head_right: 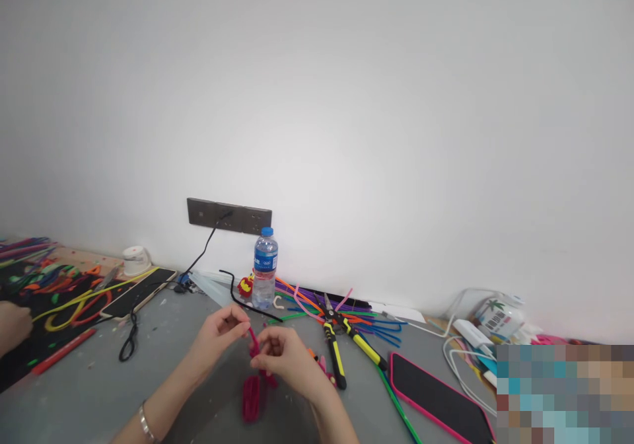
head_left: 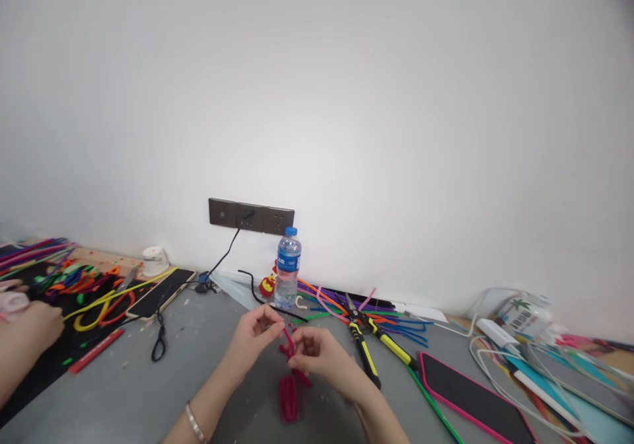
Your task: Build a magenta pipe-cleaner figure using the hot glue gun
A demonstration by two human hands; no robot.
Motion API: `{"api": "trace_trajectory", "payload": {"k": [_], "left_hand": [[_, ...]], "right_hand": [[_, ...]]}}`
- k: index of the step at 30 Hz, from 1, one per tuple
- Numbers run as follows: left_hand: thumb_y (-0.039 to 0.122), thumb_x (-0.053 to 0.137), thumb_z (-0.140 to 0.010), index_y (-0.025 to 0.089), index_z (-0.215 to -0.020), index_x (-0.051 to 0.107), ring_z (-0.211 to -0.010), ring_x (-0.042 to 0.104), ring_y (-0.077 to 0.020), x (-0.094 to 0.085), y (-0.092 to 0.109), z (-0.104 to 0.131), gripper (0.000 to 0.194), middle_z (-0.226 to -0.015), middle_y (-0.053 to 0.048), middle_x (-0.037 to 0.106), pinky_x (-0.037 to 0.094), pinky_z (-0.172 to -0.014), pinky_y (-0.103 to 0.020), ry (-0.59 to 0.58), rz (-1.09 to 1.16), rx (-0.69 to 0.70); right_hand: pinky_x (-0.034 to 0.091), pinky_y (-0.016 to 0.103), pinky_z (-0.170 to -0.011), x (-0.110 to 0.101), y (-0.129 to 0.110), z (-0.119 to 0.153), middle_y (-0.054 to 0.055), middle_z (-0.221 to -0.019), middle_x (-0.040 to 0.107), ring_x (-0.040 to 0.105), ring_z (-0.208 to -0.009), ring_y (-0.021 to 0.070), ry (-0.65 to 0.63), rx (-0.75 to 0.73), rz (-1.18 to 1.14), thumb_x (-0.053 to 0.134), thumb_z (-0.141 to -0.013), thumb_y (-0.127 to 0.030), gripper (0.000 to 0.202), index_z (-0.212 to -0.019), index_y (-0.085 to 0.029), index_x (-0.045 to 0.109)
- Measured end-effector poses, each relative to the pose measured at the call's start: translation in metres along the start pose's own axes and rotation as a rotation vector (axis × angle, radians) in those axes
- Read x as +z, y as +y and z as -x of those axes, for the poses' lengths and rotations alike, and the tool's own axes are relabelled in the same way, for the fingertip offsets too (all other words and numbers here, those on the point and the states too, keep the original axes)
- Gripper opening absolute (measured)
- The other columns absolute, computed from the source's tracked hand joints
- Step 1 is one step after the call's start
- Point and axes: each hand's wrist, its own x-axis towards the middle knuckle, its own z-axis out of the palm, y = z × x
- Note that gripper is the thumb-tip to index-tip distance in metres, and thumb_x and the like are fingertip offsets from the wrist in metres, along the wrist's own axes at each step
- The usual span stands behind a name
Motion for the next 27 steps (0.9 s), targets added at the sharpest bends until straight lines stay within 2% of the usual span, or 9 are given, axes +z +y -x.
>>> {"api": "trace_trajectory", "payload": {"k": [2,5,9,13,15,18,22,27], "left_hand": [[0.043,0.077,-0.068,0.017,-0.081,0.064,-0.065,0.057,-0.0148,0.001,-0.002,0.0,0.032,-0.068,0.002,0.06,0.045,-0.064,-0.025,-0.012,0.049,-0.016],[0.047,0.076,-0.069,0.018,-0.093,0.063,-0.069,0.06,-0.0159,0.003,-0.005,0.001,0.039,-0.075,0.0,0.064,0.047,-0.064,-0.026,-0.035,0.123,-0.063],[0.044,0.078,-0.068,0.015,-0.081,0.065,-0.066,0.059,-0.0147,0.006,-0.008,0.002,0.034,-0.073,-0.001,0.066,0.045,-0.06,-0.023,-0.162,0.04,-0.105],[0.042,0.079,-0.067,0.016,-0.079,0.063,-0.067,0.062,-0.0164,0.009,-0.013,0.002,0.033,-0.071,-0.002,0.068,0.045,-0.061,-0.025,-0.245,0.053,-0.108],[0.044,0.078,-0.068,0.016,-0.075,0.062,-0.062,0.06,-0.0153,0.009,-0.013,0.001,0.034,-0.067,-0.001,0.067,0.043,-0.057,-0.023,-0.233,0.034,-0.113],[0.049,0.075,-0.069,0.015,-0.069,0.059,-0.051,0.05,-0.0108,0.01,-0.01,0.002,0.037,-0.058,0.002,0.06,0.035,-0.048,-0.021,-0.189,-0.031,-0.112],[0.051,0.072,-0.072,0.017,-0.066,0.055,-0.048,0.041,-0.0083,0.01,-0.005,0.003,0.039,-0.056,0.006,0.048,0.034,-0.048,-0.02,-0.089,0.014,-0.08],[0.047,0.074,-0.072,0.017,-0.074,0.061,-0.058,0.048,-0.0102,0.011,-0.004,0.004,0.032,-0.067,0.003,0.057,0.039,-0.055,-0.021,0.067,0.182,0.007]], "right_hand": [[0.034,0.023,-0.051,0.0,0.0,-0.001,-0.004,-0.054,0.058,0.048,-0.048,0.0101,0.026,-0.026,0.007,0.082,-0.061,-0.038,0.029,-0.068,-0.017,0.063],[0.033,0.023,-0.052,-0.001,-0.001,-0.005,-0.005,-0.053,0.055,0.047,-0.049,0.0105,0.148,-0.097,-0.021,0.081,-0.06,-0.045,0.036,-0.06,-0.018,0.056],[0.026,0.023,-0.045,-0.001,0.002,-0.011,-0.007,-0.046,0.045,0.036,-0.043,0.008,0.271,-0.135,-0.021,0.077,-0.062,-0.055,0.044,-0.056,-0.019,0.053],[0.028,0.022,-0.042,0.004,0.005,-0.014,-0.006,-0.046,0.051,0.041,-0.039,0.0088,0.251,-0.091,-0.073,0.075,-0.059,-0.063,0.048,-0.06,-0.02,0.055],[0.031,0.022,-0.042,0.006,0.005,-0.014,-0.005,-0.046,0.054,0.044,-0.039,0.0096,0.242,-0.085,-0.079,0.074,-0.06,-0.065,0.049,-0.061,-0.019,0.055],[0.032,0.023,-0.043,0.005,0.004,-0.014,-0.004,-0.046,0.055,0.045,-0.04,0.0097,0.266,-0.104,-0.067,0.072,-0.062,-0.066,0.05,-0.059,-0.018,0.057],[0.031,0.023,-0.043,0.002,0.005,-0.015,-0.004,-0.046,0.053,0.043,-0.041,0.0101,0.346,-0.115,-0.166,0.071,-0.061,-0.069,0.053,-0.066,-0.016,0.065],[0.039,0.025,-0.05,0.002,0.005,-0.016,-0.003,-0.057,0.057,0.05,-0.052,0.0129,0.47,-0.121,-0.507,0.081,-0.056,-0.057,0.044,-0.073,-0.019,0.067]]}}
